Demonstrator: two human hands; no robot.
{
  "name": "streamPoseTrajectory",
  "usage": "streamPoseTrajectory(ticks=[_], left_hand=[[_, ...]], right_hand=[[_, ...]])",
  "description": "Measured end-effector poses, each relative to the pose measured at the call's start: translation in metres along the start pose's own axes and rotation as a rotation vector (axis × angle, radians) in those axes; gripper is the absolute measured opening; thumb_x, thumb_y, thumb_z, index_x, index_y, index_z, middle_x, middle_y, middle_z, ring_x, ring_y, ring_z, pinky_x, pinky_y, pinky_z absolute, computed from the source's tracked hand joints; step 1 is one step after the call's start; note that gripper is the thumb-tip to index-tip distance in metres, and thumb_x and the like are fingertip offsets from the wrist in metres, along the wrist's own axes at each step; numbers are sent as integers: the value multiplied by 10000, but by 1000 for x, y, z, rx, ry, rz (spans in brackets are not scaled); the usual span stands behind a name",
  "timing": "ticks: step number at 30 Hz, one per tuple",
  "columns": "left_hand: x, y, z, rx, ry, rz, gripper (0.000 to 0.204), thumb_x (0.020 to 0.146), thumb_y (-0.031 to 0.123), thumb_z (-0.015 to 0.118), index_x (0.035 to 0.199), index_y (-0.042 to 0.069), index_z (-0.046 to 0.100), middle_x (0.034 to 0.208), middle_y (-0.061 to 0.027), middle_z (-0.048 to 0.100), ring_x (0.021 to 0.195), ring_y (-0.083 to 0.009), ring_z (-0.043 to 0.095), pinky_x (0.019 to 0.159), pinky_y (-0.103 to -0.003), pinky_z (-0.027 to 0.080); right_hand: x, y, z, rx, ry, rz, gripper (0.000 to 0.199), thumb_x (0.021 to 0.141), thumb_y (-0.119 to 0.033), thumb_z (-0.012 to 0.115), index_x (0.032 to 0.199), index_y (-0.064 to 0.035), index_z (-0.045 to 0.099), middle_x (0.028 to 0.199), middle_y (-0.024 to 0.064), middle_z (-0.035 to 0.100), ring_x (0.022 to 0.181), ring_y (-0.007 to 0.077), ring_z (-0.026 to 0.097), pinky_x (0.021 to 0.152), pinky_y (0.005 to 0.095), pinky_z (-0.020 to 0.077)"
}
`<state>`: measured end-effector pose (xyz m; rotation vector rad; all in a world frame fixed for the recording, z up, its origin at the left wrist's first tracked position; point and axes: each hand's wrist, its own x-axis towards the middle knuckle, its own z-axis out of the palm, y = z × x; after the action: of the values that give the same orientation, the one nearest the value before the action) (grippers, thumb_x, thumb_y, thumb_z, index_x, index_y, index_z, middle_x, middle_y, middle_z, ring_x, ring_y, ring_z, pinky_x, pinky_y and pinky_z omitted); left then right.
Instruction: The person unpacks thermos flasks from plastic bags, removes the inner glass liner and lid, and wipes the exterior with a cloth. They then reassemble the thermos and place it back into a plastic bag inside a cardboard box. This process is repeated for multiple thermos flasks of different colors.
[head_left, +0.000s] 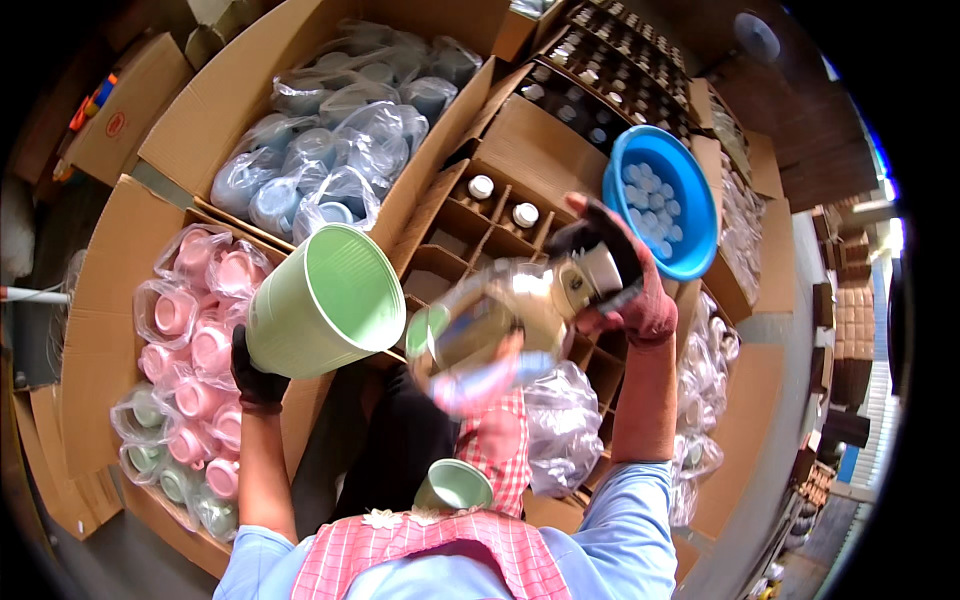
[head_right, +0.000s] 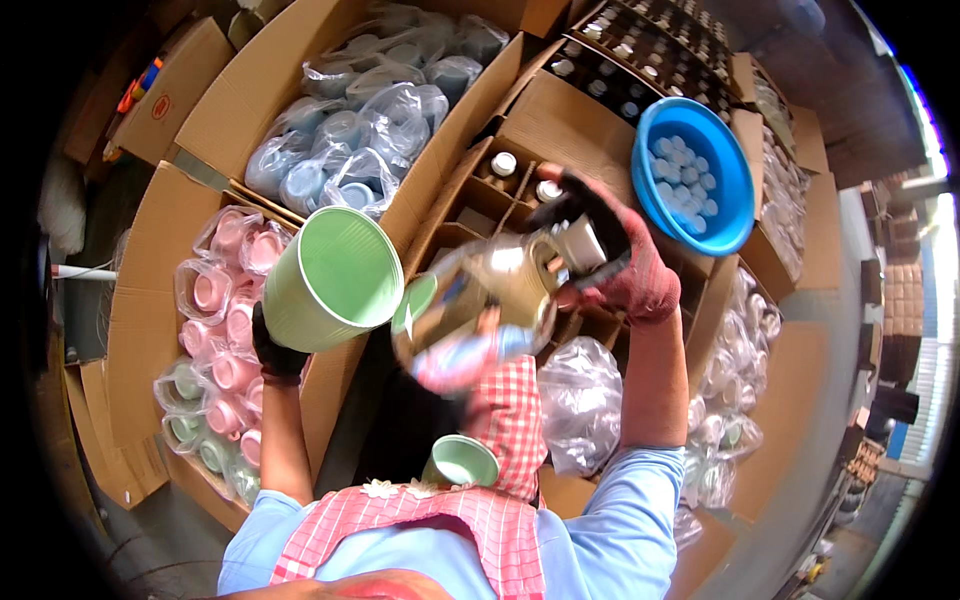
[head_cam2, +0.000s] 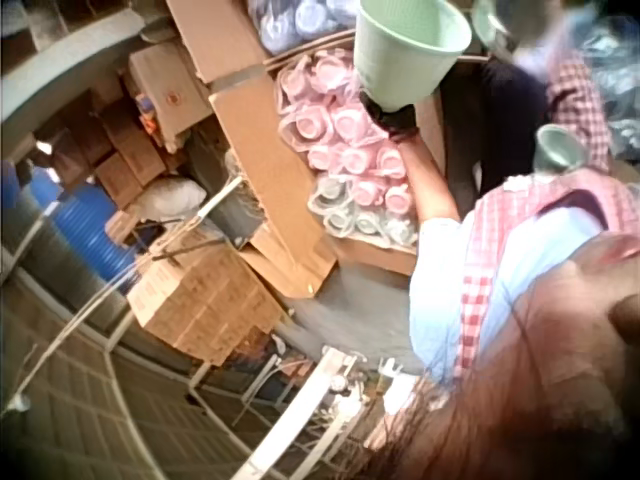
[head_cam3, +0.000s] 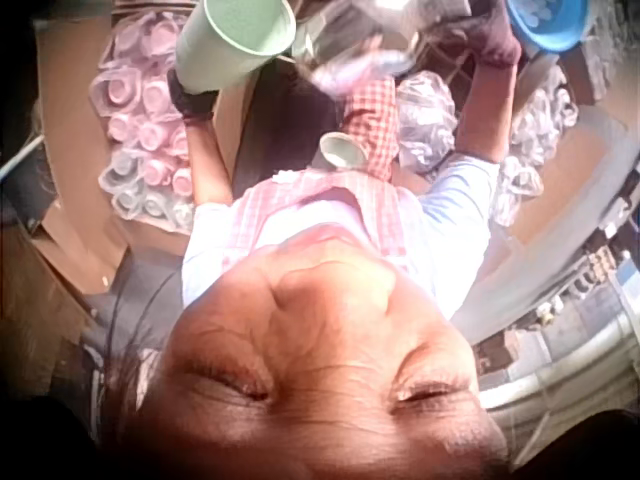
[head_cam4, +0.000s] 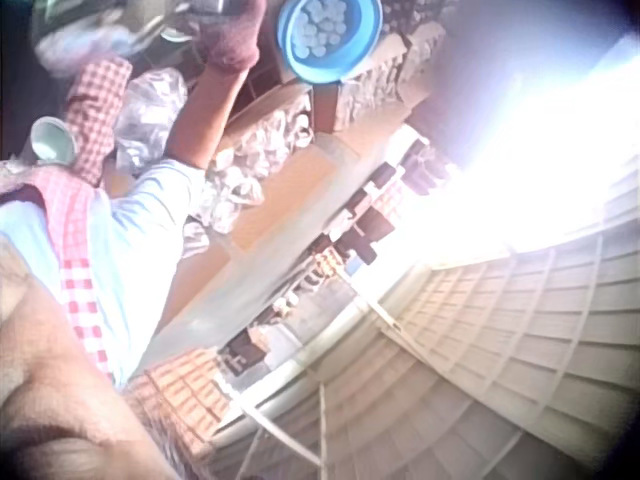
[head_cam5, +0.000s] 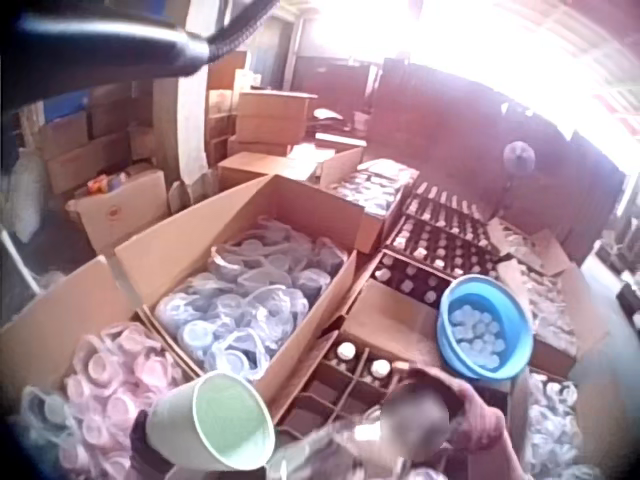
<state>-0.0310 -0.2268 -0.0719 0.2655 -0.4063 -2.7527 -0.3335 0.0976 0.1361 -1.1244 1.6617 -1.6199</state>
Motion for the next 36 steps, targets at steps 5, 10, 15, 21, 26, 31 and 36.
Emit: streamPoseTrajectory(ticks=[5,10,15,21,26,31,36], left_hand=[[-16,6,-11,234,16,46,466,940,363,390,1264,35,460,1274,-135,507,1189,-286,464,991,-433,377],[-40,-15,28,708,-303,208,475,933,333,408,1272,4,449,1277,-136,505,1188,-247,470,989,-381,376],[-65,2,57,719,-242,105,593,868,424,457,1268,-13,446,1249,-141,519,1154,-248,492,970,-374,393],[-90,9,81,679,-222,-97,743,790,534,516,1263,-33,442,1214,-147,535,1112,-250,519,948,-366,412],[-118,-14,72,126,-86,-319,844,740,611,549,1265,-41,437,1202,-151,542,1091,-254,534,937,-365,423],[-134,-14,49,456,-47,-190,730,836,556,450,1301,-6,411,1249,-141,521,1126,-272,513,966,-397,397],[-124,-16,63,370,-106,-113,558,891,427,431,1225,-15,489,1191,-135,562,1083,-274,537,935,-390,419]], right_hand=[[-55,-10,70,539,-401,35,1160,519,-383,868,1402,29,239,1135,156,573,1006,217,581,841,337,469],[-98,-21,164,825,-72,304,993,566,-117,848,1385,-13,295,1055,97,593,815,145,595,702,256,485],[-123,-50,210,381,226,367,564,663,-6,757,1145,-2,462,941,77,587,737,119,579,632,234,493],[-164,-24,232,-302,489,-147,348,715,41,693,1019,0,529,912,84,589,724,145,591,645,241,476],[-202,-24,234,86,535,26,357,736,83,616,1077,25,527,985,88,591,814,140,568,692,250,478],[-238,-40,237,154,521,98,397,756,45,623,1133,17,502,1014,129,609,945,181,585,739,275,495],[-223,-44,238,-336,416,-215,618,675,-56,714,1237,-16,459,1198,185,513,1051,280,558,834,345,479]])
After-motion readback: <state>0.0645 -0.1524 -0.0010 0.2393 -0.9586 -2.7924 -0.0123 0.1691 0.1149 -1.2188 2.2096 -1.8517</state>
